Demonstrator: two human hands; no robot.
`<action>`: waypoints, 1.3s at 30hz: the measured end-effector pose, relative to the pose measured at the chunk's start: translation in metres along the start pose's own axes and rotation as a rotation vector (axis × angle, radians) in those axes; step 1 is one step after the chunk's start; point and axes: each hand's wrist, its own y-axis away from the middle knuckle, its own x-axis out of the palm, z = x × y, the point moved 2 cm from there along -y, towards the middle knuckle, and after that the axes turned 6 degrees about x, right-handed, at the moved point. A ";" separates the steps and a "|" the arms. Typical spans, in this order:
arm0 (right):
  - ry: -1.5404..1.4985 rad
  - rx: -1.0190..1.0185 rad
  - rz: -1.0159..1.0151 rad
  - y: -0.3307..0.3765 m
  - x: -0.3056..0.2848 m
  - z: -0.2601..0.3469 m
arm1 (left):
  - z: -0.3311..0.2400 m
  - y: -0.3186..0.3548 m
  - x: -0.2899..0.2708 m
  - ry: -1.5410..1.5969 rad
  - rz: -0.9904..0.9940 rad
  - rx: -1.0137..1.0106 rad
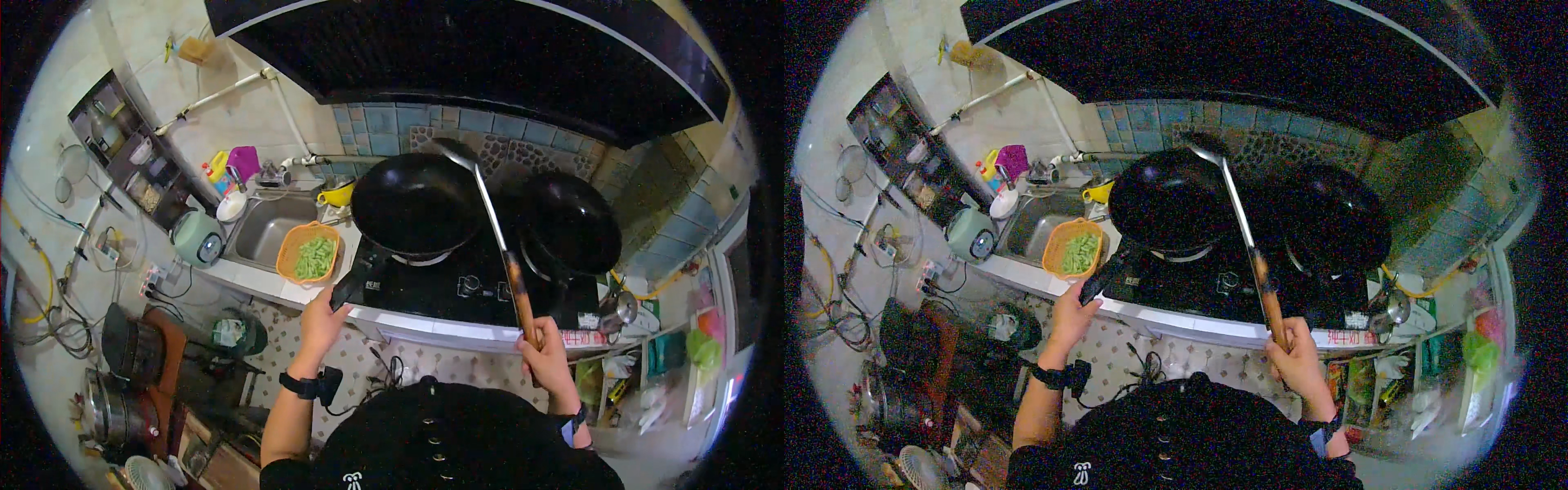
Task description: Wash green beans in a colander under a kitchen faucet and prepare to cook.
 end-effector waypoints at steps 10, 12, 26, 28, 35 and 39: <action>0.006 -0.033 -0.001 -0.015 -0.009 0.019 | -0.022 0.006 0.003 0.459 0.281 -0.263; -0.019 0.001 0.015 -0.013 -0.008 0.016 | -0.013 0.006 0.000 0.557 0.348 -0.343; -0.093 0.122 -0.064 0.017 0.048 -0.001 | 0.015 0.007 -0.020 0.688 0.644 -0.163; -0.033 0.132 -0.113 0.019 0.057 0.000 | 0.036 0.003 -0.021 0.829 0.725 -0.268; -0.095 0.108 -0.100 0.037 0.076 -0.001 | 0.258 -0.036 0.013 0.905 0.197 -0.840; 0.007 0.084 -0.245 0.048 0.078 -0.016 | 0.294 -0.066 0.055 1.104 0.084 -0.932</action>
